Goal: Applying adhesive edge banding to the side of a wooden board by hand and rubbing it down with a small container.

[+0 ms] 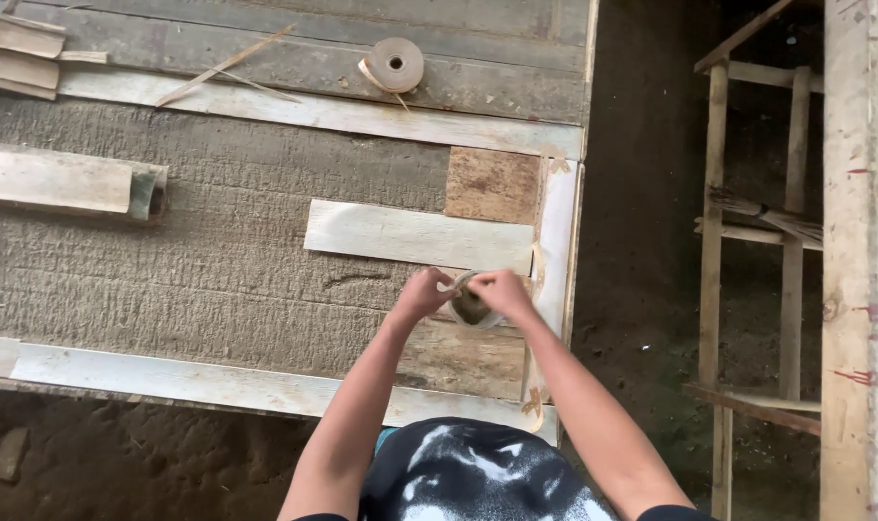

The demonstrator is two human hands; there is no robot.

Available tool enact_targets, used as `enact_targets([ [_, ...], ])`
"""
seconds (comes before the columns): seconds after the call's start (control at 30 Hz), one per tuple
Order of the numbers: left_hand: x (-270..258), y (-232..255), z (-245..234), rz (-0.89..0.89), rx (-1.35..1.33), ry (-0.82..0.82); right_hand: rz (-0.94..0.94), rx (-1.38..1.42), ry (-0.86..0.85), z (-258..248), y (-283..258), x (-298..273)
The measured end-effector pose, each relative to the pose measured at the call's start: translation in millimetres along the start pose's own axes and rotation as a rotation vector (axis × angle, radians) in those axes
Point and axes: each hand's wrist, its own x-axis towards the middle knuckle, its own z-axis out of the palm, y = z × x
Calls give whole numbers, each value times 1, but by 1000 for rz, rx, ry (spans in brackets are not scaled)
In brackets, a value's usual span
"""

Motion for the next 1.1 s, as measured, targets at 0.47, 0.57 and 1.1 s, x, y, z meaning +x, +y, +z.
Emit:
enact_targets([
  [0.47, 78, 77, 48, 256, 332, 104, 313, 774, 213, -90, 134, 99],
  [0.57, 91, 98, 47, 327, 433, 72, 322, 717, 233, -92, 133, 114],
  [1.1, 116, 108, 72, 408, 484, -69, 346, 535, 228, -86, 117, 116],
])
